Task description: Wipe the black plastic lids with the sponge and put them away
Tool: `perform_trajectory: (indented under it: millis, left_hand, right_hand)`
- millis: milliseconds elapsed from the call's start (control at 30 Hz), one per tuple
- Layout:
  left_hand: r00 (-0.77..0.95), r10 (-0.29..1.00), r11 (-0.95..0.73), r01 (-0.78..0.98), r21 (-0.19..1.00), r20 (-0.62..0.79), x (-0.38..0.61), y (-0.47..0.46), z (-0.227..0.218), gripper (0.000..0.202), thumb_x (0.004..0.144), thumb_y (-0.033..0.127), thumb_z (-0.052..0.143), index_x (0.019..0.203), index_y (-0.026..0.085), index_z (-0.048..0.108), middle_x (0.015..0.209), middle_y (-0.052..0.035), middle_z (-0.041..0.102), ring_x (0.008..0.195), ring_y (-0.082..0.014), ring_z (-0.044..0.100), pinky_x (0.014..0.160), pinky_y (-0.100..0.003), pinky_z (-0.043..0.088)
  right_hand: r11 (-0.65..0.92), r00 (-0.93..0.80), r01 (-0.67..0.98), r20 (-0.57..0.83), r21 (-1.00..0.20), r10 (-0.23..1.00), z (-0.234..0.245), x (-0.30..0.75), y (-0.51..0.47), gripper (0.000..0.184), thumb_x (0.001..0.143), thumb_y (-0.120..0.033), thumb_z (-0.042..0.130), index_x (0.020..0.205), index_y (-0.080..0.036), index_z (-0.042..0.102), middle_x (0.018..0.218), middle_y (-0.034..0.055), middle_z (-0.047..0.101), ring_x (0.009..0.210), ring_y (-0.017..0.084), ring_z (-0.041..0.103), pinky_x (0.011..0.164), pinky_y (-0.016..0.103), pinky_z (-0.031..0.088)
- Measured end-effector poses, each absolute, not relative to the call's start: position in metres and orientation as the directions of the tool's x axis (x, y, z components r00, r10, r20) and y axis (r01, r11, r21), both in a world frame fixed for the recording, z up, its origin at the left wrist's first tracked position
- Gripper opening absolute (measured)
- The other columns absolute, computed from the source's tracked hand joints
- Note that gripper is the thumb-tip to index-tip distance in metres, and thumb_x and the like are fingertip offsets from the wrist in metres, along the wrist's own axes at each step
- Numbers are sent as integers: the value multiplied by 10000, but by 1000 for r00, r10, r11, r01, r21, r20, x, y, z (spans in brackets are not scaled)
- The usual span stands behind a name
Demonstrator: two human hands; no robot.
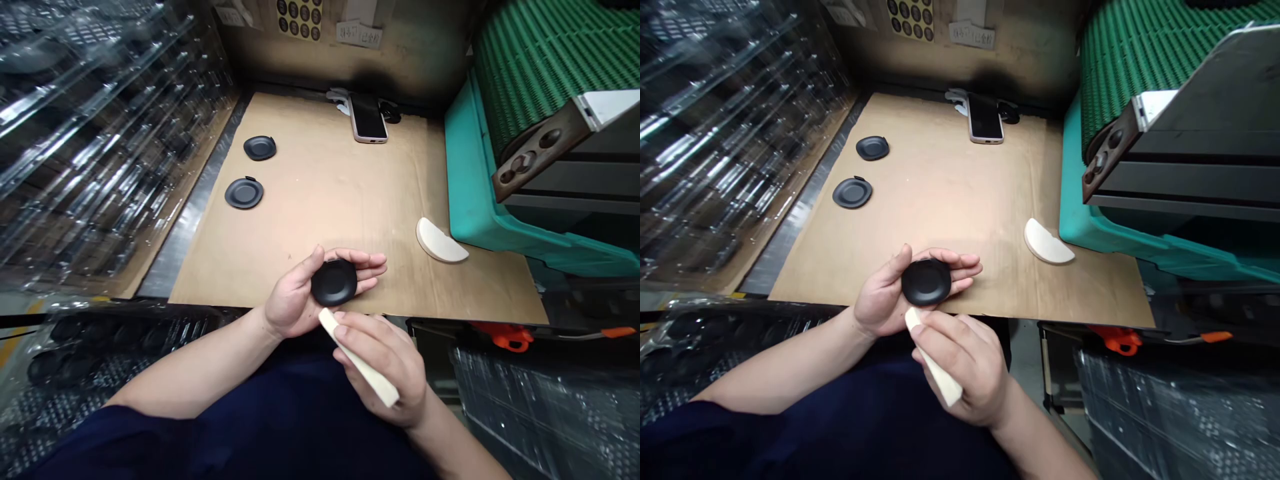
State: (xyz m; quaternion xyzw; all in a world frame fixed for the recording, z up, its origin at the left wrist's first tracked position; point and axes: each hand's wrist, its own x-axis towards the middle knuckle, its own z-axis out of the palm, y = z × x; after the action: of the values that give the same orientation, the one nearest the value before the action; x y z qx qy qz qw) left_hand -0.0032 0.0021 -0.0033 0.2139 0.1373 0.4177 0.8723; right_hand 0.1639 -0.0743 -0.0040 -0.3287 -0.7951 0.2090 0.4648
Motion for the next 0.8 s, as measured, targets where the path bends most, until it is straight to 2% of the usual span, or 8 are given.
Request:
perform_trajectory:
  millis: [100, 167, 267, 367, 433, 500, 633, 800]
  left_hand:
    - [635, 772, 565, -663, 491, -32, -3, 2, -3, 736, 1050, 582, 206, 1275, 47, 659, 1468, -246, 565, 1433, -365, 485, 1243, -518, 298]
    - [647, 762, 563, -649, 513, -18, -3, 1, -4, 749, 1048, 587, 193, 1325, 48, 634, 1479, -244, 556, 1426, -362, 494, 1240, -526, 299]
    - [672, 740, 572, -620, 537, -13, -2, -1, -7, 651, 1061, 517, 254, 1387, 72, 600, 1499, -221, 548, 1436, -361, 482, 1249, -542, 271]
    - [686, 727, 593, -601, 536, -35, -2, -3, -10, 537, 1064, 390, 309, 1404, 84, 591, 1508, -206, 545, 1460, -354, 454, 1259, -544, 242]
    - [682, 729, 601, -596, 532, -59, -3, -3, -11, 511, 1064, 342, 306, 1408, 92, 588, 1519, -204, 533, 1480, -350, 427, 1254, -548, 247]
    - [673, 737, 593, -602, 535, -61, -3, -3, -11, 508, 1064, 332, 300, 1406, 91, 590, 1524, -210, 525, 1482, -353, 423, 1249, -550, 257]
    - [657, 753, 568, -617, 545, -42, -2, -2, -10, 515, 1058, 350, 322, 1388, 74, 605, 1504, -223, 542, 1439, -354, 482, 1246, -536, 273]
    - [691, 719, 609, -578, 544, -70, -2, -2, -8, 494, 1056, 349, 346, 1380, 95, 619, 1494, -202, 561, 1447, -345, 474, 1241, -526, 281]
  right_hand:
    - [669, -292, 382, 603, -638, 742, 1, 169, -73, 492, 844, 12, 681, 1320, -96, 617, 1242, 159, 714, 1151, 214, 692, 924, 350, 602]
    - [657, -290, 403, 592, -637, 752, 2, 170, -69, 532, 835, 23, 686, 1347, -94, 599, 1248, 166, 711, 1165, 230, 685, 934, 373, 601]
    - [675, -362, 416, 570, -609, 737, 3, 171, -60, 543, 846, 17, 669, 1367, -113, 590, 1282, 168, 701, 1164, 257, 682, 946, 420, 597]
    - [703, -407, 490, 578, -515, 707, 9, 174, -52, 537, 859, 10, 628, 1378, -122, 587, 1293, 168, 699, 1147, 281, 681, 935, 452, 590]
    - [663, -389, 581, 555, -473, 736, 15, 177, -50, 521, 867, -3, 612, 1371, -131, 590, 1267, 158, 711, 1105, 281, 688, 893, 445, 593]
    - [598, -365, 637, 493, -487, 790, 22, 177, -52, 469, 885, -30, 611, 1341, -140, 605, 1205, 140, 730, 1029, 261, 701, 842, 420, 598]
    - [579, -410, 559, 408, -593, 815, 27, 174, -57, 407, 927, -70, 588, 1320, -171, 613, 1163, 106, 746, 992, 226, 716, 850, 384, 612]
    - [637, -384, 464, 508, -616, 771, 17, 175, -50, 486, 925, -34, 581, 1378, -210, 582, 1284, 99, 711, 1170, 242, 679, 969, 435, 581]
